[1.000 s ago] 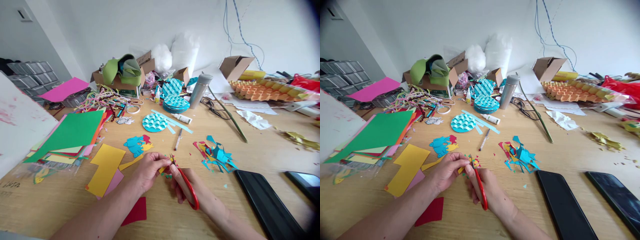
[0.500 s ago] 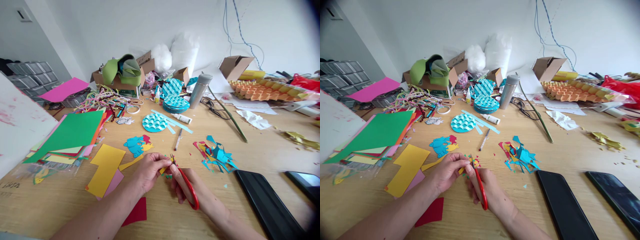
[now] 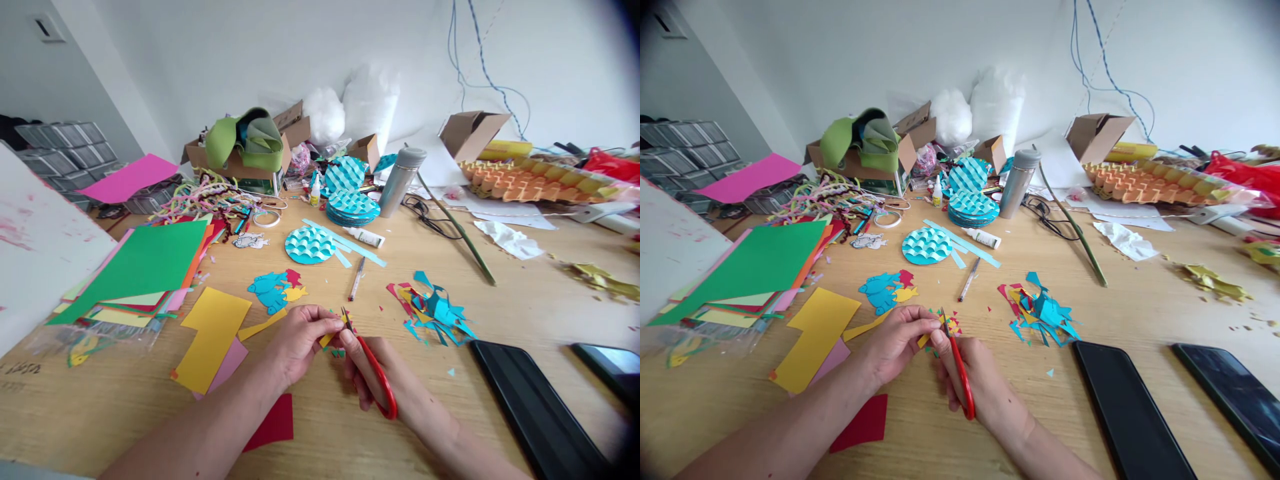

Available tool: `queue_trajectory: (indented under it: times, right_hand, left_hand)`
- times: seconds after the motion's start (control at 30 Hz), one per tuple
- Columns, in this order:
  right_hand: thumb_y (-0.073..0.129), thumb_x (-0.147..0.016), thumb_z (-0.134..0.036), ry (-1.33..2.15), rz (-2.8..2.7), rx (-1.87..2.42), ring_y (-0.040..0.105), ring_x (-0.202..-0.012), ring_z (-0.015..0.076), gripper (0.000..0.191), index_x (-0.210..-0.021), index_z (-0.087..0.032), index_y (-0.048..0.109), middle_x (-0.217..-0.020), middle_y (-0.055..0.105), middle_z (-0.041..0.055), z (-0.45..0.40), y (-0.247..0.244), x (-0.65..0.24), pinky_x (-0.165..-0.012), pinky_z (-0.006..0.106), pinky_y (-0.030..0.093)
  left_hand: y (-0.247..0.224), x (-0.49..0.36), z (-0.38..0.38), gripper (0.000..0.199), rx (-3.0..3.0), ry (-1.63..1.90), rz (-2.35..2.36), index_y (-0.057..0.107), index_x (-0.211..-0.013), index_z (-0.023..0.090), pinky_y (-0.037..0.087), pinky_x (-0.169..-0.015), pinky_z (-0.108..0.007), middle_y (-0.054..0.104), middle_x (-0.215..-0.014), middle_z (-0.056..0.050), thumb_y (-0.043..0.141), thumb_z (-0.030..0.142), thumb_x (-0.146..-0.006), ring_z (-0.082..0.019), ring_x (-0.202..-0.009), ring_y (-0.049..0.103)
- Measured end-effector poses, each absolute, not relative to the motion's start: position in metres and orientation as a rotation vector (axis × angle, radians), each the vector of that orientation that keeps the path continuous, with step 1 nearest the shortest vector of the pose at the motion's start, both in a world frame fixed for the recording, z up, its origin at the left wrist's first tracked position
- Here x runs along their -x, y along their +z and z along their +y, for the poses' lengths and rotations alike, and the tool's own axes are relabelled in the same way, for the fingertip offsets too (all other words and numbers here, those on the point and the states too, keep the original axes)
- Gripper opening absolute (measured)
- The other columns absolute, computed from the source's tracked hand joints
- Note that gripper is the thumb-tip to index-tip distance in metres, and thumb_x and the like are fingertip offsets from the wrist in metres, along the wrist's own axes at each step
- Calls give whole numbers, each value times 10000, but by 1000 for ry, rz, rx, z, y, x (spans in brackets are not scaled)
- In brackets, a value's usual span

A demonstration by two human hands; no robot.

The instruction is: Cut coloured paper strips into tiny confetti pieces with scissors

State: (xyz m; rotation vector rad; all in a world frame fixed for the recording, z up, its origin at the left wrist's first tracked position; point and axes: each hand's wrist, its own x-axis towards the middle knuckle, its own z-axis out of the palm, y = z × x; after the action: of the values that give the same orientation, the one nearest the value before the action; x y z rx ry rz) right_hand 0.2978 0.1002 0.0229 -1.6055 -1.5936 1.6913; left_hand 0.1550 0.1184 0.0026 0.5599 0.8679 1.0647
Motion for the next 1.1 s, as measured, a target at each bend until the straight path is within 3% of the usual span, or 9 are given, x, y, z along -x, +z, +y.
queue_trajectory:
  times: [0.33, 0.7, 0.93, 1.1]
  right_hand:
    - [359, -663, -854, 1703, -1506, 1653, 427, -299, 59, 698, -560, -174, 478, -372, 449, -40, 99, 26, -294, -320, 162, 305]
    - [477, -707, -762, 1722, -1457, 1606, 419, -285, 49, 603, -561, -177, 481, -381, 451, -60, 99, 25, -295, -294, 144, 314]
    - [476, -716, -755, 1725, -1474, 1618, 412, -263, 55, 600, -528, -186, 448, -363, 430, -60, 101, 21, -294, -273, 149, 274]
    - [445, -717, -775, 1680, -1510, 1605, 425, -288, 62, 618, -554, -179, 471, -374, 445, -50, 102, 20, -297, -313, 162, 316]
  left_hand:
    - [3, -154, 118, 160, -592, 1045, 858, 642, -647, 122, 417, -602, -229, 626, -621, -11, 777, 191, -596, -96, -593, 560]
    - [1, -153, 119, 171, -605, 996, 873, 616, -663, 125, 408, -545, -233, 624, -637, -20, 759, 206, -616, -103, -562, 551]
    - [1, -152, 118, 177, -631, 993, 880, 606, -687, 131, 408, -539, -224, 635, -649, -26, 752, 214, -633, -101, -559, 562]
    - [3, -148, 122, 200, -633, 1008, 911, 608, -679, 133, 366, -473, -204, 614, -570, -2, 770, 225, -609, -76, -460, 513]
